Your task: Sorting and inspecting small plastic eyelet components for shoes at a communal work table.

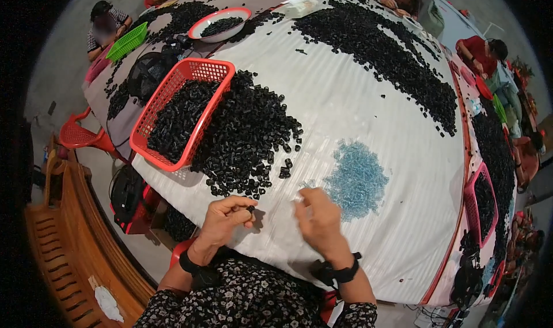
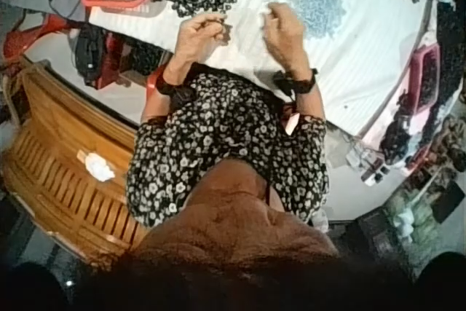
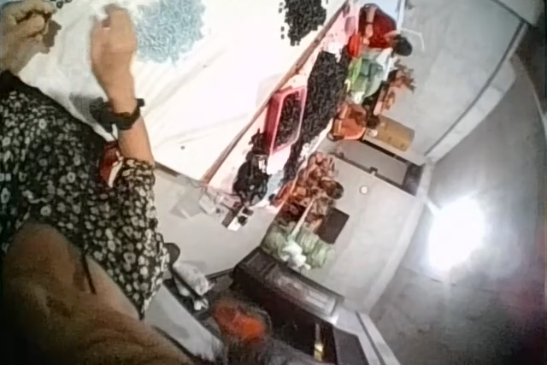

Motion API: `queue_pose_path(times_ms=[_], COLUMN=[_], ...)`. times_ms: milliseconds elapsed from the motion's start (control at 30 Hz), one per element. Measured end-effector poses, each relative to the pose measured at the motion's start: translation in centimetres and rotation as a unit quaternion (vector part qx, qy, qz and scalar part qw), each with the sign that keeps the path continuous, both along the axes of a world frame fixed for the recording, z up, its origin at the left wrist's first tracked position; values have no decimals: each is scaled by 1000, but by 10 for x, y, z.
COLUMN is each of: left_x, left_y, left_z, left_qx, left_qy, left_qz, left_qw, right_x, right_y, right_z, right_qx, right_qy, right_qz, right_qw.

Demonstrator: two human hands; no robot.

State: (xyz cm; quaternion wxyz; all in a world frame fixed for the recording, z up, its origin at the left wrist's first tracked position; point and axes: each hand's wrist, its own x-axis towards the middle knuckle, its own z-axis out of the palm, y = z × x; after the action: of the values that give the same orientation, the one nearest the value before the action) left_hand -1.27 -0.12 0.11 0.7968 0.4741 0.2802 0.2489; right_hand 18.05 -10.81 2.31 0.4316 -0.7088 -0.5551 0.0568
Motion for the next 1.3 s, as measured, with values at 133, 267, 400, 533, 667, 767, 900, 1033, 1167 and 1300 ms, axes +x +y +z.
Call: queue_pose_path(times_ms=[133, 267, 400, 533, 667, 767, 900, 1033, 1167, 1300], left_x=[-5, -4, -9, -14, -21, -29, -24, -11, 10, 10], left_y=[20, 33, 49, 77, 118, 141, 150, 122, 67, 42], left_z=[4, 12, 13, 28, 31, 34, 29, 35, 29, 13], left_qx=[68, 107, 142, 284, 368, 432, 498, 579, 611, 542], left_qy=[30, 36, 11, 75, 106, 223, 286, 232, 122, 99], left_qz=[29, 100, 170, 258, 334, 332, 367, 397, 232, 140], left_qw=[997, 989, 975, 920, 861, 808, 732, 674, 747, 822], right_x=[27, 22, 13, 10, 12, 17, 18, 18, 21, 19], right_y=[-13, -20, -20, -20, -19, -7, 15, 15, 0, -7], right_z=[-2, -12, -13, -23, -17, -15, -23, -34, -33, -21], right_qx=[-39, -60, -105, -158, -162, -139, -120, -130, -109, -175], right_qy=[125, 52, -25, -75, -57, -61, -126, -165, -166, -170], right_qz=[-63, -5, 82, 72, 74, 25, -49, -45, -52, -46], right_qw=[989, 997, 991, 982, 982, 988, 983, 977, 979, 969])
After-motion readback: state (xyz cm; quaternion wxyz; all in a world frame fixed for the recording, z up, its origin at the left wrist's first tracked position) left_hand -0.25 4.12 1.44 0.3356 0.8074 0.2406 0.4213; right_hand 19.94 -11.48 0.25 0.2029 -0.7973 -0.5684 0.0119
